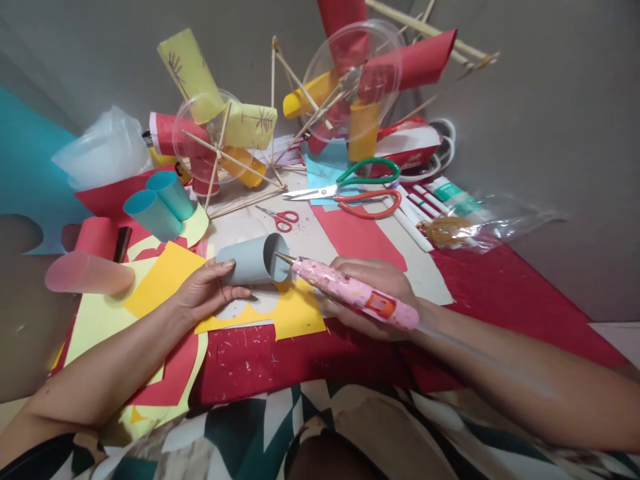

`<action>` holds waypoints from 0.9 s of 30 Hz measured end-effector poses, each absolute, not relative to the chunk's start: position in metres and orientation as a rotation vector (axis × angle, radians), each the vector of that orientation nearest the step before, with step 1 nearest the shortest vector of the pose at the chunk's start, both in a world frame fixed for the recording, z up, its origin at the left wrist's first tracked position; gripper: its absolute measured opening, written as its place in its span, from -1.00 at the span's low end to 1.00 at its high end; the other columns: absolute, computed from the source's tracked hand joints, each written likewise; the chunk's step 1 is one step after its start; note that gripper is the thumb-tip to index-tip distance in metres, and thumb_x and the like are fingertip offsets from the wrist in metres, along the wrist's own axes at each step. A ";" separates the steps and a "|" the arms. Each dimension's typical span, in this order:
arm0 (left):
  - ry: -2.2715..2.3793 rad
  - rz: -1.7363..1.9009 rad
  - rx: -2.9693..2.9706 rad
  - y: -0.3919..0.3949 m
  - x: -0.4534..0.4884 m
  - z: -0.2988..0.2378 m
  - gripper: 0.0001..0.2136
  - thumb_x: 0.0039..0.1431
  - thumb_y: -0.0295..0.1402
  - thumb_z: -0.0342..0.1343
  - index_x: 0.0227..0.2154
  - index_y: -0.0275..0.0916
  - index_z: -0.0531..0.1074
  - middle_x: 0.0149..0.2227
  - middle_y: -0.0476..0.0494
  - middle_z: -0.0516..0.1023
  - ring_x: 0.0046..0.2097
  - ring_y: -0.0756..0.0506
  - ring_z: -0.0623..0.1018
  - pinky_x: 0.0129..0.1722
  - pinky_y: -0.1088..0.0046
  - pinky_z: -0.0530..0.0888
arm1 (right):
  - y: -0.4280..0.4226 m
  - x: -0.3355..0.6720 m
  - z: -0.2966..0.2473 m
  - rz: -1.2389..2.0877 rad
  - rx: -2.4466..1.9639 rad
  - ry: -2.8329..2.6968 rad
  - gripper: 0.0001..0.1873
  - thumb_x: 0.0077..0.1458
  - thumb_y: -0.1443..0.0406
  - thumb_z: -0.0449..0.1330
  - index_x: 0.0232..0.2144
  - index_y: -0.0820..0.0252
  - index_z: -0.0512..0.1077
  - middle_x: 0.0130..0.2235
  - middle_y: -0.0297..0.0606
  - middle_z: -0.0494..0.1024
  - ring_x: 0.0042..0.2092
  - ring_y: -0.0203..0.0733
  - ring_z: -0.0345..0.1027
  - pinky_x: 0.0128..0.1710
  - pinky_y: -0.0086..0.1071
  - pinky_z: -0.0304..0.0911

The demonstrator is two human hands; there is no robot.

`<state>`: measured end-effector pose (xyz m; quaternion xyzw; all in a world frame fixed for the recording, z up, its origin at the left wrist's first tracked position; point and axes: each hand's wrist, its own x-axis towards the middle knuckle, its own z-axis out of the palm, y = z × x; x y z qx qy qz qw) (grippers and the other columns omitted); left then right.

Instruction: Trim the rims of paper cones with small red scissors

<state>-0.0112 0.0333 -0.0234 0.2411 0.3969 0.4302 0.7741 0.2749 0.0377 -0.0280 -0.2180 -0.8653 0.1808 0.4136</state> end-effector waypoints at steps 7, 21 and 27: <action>0.883 0.940 0.547 0.030 -0.008 -0.021 -0.77 0.03 -0.49 0.26 -0.20 -0.37 0.50 -0.31 -0.18 0.63 -0.30 -0.15 0.65 -0.52 0.45 0.65 | 0.034 0.275 -0.028 0.450 -0.565 -2.193 -0.87 0.11 0.32 0.25 -0.39 0.13 0.32 -0.47 -0.34 0.46 -0.42 -0.29 0.37 -0.47 -0.42 0.27; 0.895 0.946 0.505 0.029 -0.002 -0.017 -0.75 0.03 -0.45 0.30 -0.19 -0.36 0.52 -0.28 -0.20 0.65 -0.26 -0.17 0.66 -0.42 0.37 0.68 | 0.034 0.275 -0.028 0.452 -0.636 -2.211 -0.89 0.11 0.33 0.25 -0.39 0.14 0.36 -0.47 -0.32 0.46 -0.44 -0.27 0.38 -0.48 -0.40 0.25; 0.901 0.953 0.537 0.027 -0.002 -0.017 -0.84 0.07 -0.47 0.25 -0.26 -0.36 0.51 -0.31 -0.20 0.63 -0.29 -0.15 0.65 -0.47 0.45 0.66 | 0.034 0.272 -0.024 0.418 -0.580 -2.178 -0.87 0.11 0.33 0.24 -0.43 0.14 0.33 -0.51 -0.35 0.44 -0.49 -0.30 0.36 -0.53 -0.41 0.23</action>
